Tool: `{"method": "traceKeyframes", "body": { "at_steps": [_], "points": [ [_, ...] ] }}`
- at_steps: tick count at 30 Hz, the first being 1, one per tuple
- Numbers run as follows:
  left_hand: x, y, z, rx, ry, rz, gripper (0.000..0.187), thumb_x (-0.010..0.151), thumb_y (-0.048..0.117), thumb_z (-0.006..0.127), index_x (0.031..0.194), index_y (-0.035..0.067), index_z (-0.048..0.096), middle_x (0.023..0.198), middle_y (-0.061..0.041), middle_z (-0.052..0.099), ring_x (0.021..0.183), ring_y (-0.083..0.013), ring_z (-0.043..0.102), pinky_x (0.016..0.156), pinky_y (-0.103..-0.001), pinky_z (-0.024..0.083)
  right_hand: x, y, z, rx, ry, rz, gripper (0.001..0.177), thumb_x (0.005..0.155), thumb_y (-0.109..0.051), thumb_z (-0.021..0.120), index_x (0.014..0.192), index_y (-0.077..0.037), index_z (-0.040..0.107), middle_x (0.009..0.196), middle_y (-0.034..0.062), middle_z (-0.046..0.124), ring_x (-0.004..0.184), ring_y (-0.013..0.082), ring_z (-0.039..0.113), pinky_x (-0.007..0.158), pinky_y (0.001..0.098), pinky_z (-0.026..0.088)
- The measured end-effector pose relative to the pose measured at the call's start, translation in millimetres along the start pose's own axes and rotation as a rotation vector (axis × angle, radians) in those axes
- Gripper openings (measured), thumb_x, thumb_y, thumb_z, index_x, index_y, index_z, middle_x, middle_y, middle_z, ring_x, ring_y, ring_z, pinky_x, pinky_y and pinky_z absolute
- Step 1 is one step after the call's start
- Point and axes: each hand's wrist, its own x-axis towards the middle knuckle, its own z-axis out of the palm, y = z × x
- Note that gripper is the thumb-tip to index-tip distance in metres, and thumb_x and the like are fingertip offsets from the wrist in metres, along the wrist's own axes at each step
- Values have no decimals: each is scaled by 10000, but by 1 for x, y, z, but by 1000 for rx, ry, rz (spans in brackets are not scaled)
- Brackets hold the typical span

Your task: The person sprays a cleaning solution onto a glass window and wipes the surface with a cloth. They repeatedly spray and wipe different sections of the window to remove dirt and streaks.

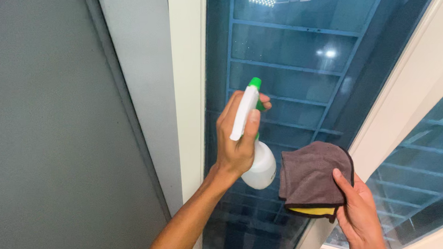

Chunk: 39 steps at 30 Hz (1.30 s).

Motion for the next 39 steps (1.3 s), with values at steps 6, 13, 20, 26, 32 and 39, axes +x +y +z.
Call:
{"method": "traceKeyframes", "body": {
  "at_steps": [6, 13, 20, 26, 32, 39],
  "points": [
    [1, 3, 35, -3, -54, -24, 379, 1086, 305, 461, 1165, -12, 654, 1026, -114, 652, 838, -177, 625, 752, -327, 505, -10, -27, -14, 127, -25, -88, 517, 1016, -148, 528, 1517, -39, 458, 1455, 117, 577, 1297, 234, 589, 1106, 393, 465],
    [-1, 3, 71, -47, -90, 22, 368, 1097, 296, 462, 1205, -2, 648, 1043, -106, 660, 883, -180, 642, 797, -324, 521, -29, -53, -30, 109, -20, -311, 590, 1069, -131, 454, 1640, -134, 302, 1603, 120, 436, 1444, 270, 474, 1184, 466, 395],
    [-3, -1, 78, -110, -153, 33, 370, 1111, 300, 462, 1240, -6, 625, 1072, -114, 641, 956, -202, 683, 855, -333, 559, -31, -56, -28, 63, -53, -669, 584, 1161, -143, 439, 1699, -95, 214, 1710, 155, 351, 1561, 312, 412, 1294, 516, 355],
    [5, -9, 46, -57, -95, -7, 418, 1082, 330, 447, 1219, -9, 649, 1094, -127, 669, 938, -209, 665, 838, -344, 537, 12, -24, -7, -187, 146, -980, 598, 1262, -161, 426, 1693, -68, 21, 1754, 205, 230, 1591, 357, 350, 1356, 464, 358],
    [7, -16, -12, 56, -15, 31, 420, 1153, 328, 421, 1236, -21, 640, 1103, -131, 690, 1053, -213, 660, 912, -353, 546, 92, -13, 63, -676, 265, -1048, 536, 1228, -111, 445, 1670, -23, 156, 1749, 227, 283, 1642, 358, 313, 1385, 458, 232],
    [17, -8, -83, -138, 7, -266, 458, 1087, 331, 449, 1317, -43, 575, 1150, -126, 642, 643, -162, 680, 598, -287, 541, 83, -8, 157, -1320, 128, -1297, 796, 851, 9, 619, 1604, -172, 431, 1728, 136, 351, 1631, 421, 190, 1312, 667, 69]
  ]
}}
